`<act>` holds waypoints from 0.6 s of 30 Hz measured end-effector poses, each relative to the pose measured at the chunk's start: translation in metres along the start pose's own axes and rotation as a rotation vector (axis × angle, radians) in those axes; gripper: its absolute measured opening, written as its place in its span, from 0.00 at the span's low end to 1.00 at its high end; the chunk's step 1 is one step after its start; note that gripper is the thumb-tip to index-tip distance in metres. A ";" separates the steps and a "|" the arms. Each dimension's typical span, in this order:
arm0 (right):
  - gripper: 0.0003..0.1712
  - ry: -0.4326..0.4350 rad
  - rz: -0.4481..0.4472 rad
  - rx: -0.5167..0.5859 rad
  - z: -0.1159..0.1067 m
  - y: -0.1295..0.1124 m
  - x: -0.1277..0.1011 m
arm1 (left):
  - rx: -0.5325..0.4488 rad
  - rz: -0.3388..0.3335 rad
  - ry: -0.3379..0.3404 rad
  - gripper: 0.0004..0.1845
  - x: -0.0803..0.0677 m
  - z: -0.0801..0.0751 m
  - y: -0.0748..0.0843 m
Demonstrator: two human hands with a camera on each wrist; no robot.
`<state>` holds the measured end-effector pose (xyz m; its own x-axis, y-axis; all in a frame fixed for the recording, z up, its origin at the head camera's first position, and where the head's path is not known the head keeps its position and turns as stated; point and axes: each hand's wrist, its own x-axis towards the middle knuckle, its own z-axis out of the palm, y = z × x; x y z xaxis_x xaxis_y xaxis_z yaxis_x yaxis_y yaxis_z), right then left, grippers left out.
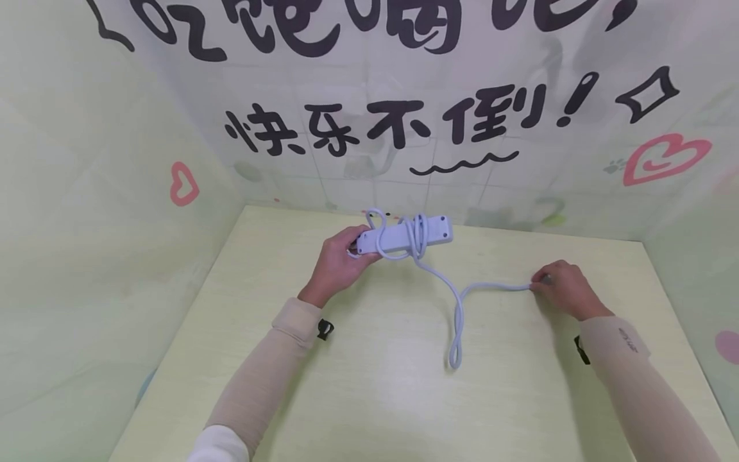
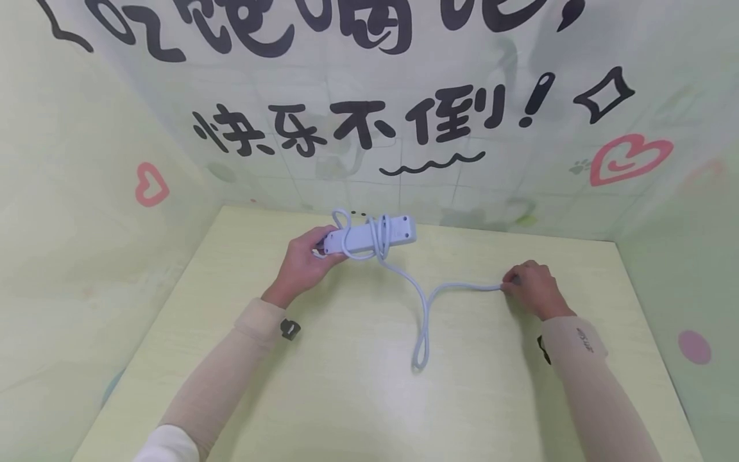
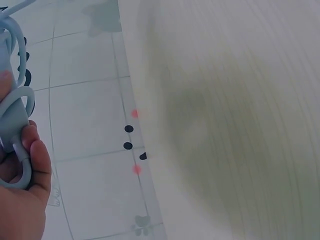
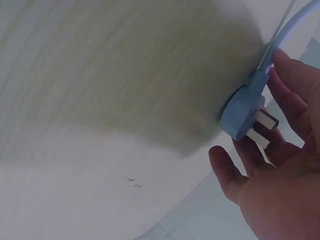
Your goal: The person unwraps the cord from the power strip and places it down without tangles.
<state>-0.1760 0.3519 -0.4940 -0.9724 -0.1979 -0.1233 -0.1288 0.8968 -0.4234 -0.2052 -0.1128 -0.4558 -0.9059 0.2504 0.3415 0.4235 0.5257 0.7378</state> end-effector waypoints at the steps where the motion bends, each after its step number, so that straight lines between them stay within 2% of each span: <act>1: 0.12 -0.014 0.005 -0.003 -0.001 -0.003 0.000 | 0.002 -0.003 0.000 0.24 0.000 0.000 0.000; 6: 0.13 -0.075 -0.019 -0.063 -0.003 -0.021 0.005 | 0.012 -0.023 -0.007 0.24 -0.002 -0.001 0.000; 11: 0.15 -0.031 -0.070 -0.100 -0.003 -0.053 0.009 | 0.020 -0.027 -0.006 0.24 -0.005 0.000 -0.001; 18: 0.18 0.035 -0.224 0.049 0.008 -0.122 0.014 | 0.042 -0.014 0.000 0.24 -0.006 0.000 0.001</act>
<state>-0.1720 0.2371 -0.4510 -0.9267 -0.3756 0.0095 -0.3338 0.8115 -0.4797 -0.1996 -0.1139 -0.4573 -0.9119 0.2429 0.3308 0.4102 0.5630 0.7174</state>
